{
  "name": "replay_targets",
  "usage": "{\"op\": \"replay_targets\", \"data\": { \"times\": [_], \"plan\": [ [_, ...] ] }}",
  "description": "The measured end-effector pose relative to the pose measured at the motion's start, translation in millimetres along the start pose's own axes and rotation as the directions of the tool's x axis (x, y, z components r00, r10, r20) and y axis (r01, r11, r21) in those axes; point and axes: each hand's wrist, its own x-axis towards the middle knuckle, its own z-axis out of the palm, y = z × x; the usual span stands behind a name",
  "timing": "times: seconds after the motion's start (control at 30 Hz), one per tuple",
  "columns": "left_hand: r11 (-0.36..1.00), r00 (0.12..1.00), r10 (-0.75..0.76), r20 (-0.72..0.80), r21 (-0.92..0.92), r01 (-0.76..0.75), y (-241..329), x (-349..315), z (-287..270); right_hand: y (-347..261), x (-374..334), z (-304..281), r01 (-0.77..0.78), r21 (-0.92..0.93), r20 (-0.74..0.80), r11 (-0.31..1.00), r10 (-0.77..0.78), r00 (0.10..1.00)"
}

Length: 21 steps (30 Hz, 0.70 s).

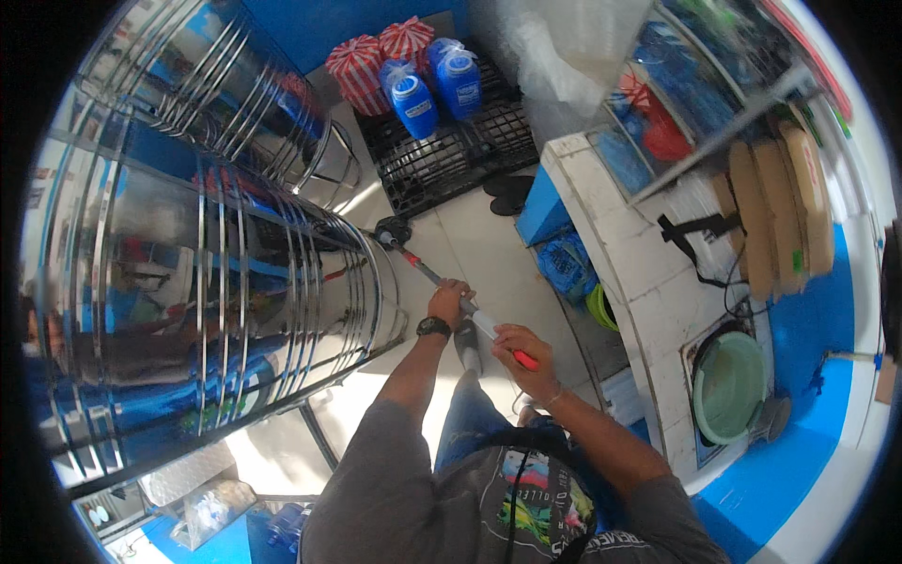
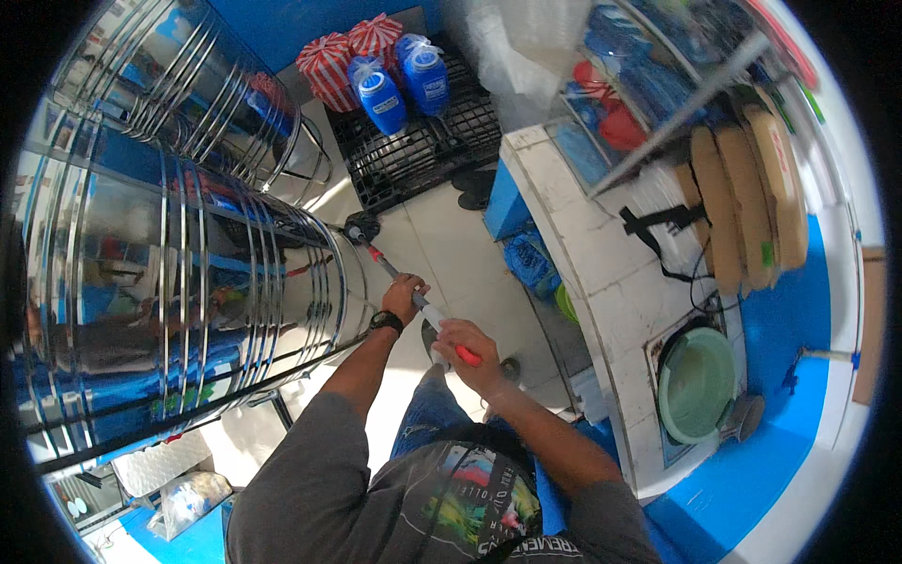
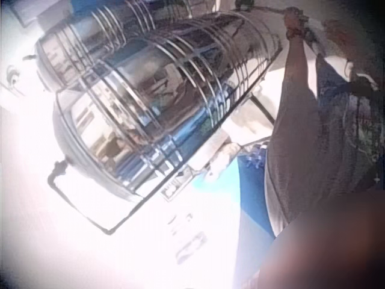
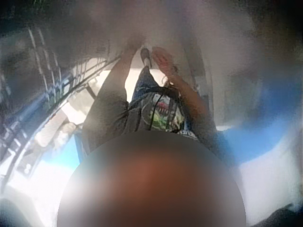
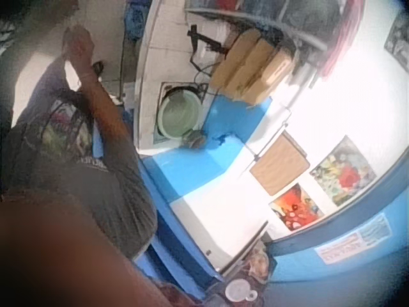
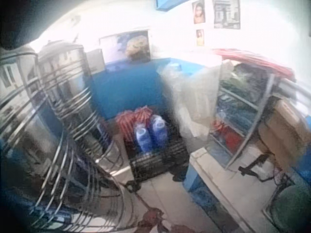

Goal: The person mops a tiled floor in a small room using a mop with a red handle. They repeatedly wring the mop head in a green basin under a tap, then continue mopping the floor around stacked water bottles and a metal tank.

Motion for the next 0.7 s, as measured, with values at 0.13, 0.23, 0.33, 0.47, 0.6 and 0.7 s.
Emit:
{"op": "replay_targets", "data": {
  "times": [0.13, 0.23, 0.33, 0.47, 0.6, 0.7],
  "plan": [
    [0.989, 0.909, 0.007, -0.417, -0.129, -0.066, -20.0, 3.1, -20.7, -33.5, 53.1, 30.6, 0.123, -0.098, 0.276, 0.988, -0.092, 0.957],
    [0.978, 0.83, -0.076, -0.553, -0.203, -0.045, -47.0, 13.3, -30.2, -36.9, 81.4, 68.9, 0.205, -0.1, 0.359, 0.974, -0.157, 0.92],
    [0.955, 0.846, -0.094, -0.525, -0.288, -0.073, -96.0, 44.5, -38.9, -9.7, 107.5, 105.5, 0.177, -0.119, 0.347, 0.977, -0.126, 0.929],
    [0.878, 0.918, -0.187, -0.349, -0.48, -0.004, -173.0, 103.4, -54.8, 45.2, 141.8, 158.7, 0.131, -0.085, 0.278, 0.988, -0.103, 0.955],
    [0.993, 0.953, -0.013, -0.303, -0.114, -0.023, -210.1, 140.7, -82.5, 72.6, 167.0, 201.6, 0.067, -0.026, 0.005, 0.997, -0.067, 0.998],
    [0.996, 0.984, -0.077, -0.163, -0.05, 0.07, -194.6, 148.4, -92.3, 71.0, 164.0, 196.0, -0.058, 0.004, -0.074, 0.998, 0.058, 0.996]
  ]
}}
